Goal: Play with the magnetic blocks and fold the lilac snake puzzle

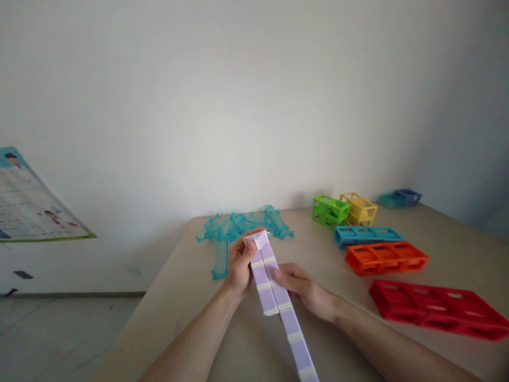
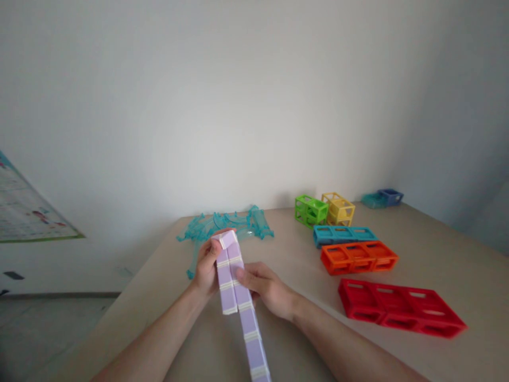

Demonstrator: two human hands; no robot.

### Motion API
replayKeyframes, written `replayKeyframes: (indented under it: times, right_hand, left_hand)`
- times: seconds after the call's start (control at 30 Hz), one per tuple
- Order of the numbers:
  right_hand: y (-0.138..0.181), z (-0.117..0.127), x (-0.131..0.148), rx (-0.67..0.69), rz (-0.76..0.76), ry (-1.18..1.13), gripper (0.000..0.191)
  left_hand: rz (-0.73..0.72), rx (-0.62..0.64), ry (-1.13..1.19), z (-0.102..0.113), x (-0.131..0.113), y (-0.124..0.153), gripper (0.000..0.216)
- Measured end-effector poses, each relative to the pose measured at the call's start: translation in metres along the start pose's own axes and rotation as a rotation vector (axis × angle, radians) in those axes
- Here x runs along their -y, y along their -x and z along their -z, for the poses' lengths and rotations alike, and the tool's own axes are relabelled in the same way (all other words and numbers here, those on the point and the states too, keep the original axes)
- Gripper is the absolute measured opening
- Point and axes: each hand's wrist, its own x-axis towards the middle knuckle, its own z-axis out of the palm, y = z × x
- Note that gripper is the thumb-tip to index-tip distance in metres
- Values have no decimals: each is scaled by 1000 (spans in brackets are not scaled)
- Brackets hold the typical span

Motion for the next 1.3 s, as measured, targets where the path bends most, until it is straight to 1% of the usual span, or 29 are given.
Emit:
replayKeyframes:
  times: [0.1,0.17,0.23,0.3,0.37,0.43,0.53,0.7,0.8,0.9,1.03,1.13,1.3]
  right_hand:
    - [1,-1,2,-31,29,39,54]
    - [1,-3,1,-74,52,70,53]
    - [1,-3,0,-103,70,104,52]
    - [0,-4,0,-109,88,151,51]
    - [1,-4,1,-102,96,195,51]
    - [2,-4,1,-93,93,220,51]
    - [3,-4,0,-107,88,227,51]
    - [2,-4,-4,-95,-53,144,57]
    - [2,-5,-3,-103,-33,148,57]
    - [2,-6,-1,-88,-21,185,54]
    - [1,-6,-3,-76,-86,181,55]
    - [1,-6,-3,-40,-121,165,57]
    - [2,-2,2,-8,-173,216,57]
  left_hand:
    - [79,11,38,-2,1,0,53]
    - [172,69,70,-2,2,0,57]
    - [248,141,87,-3,3,1,55]
    - [297,188,90,-3,4,3,53]
    - [323,201,84,-3,4,3,52]
    - [326,213,69,-2,5,4,53]
    - [288,254,22,1,6,3,53]
    - [210,313,-79,8,6,-1,49]
    - [198,306,-121,10,6,-2,50]
    - [214,304,-122,8,7,-1,51]
    - [284,300,-44,4,5,0,52]
    - [339,313,-1,2,2,0,53]
    - [372,319,11,3,-1,0,51]
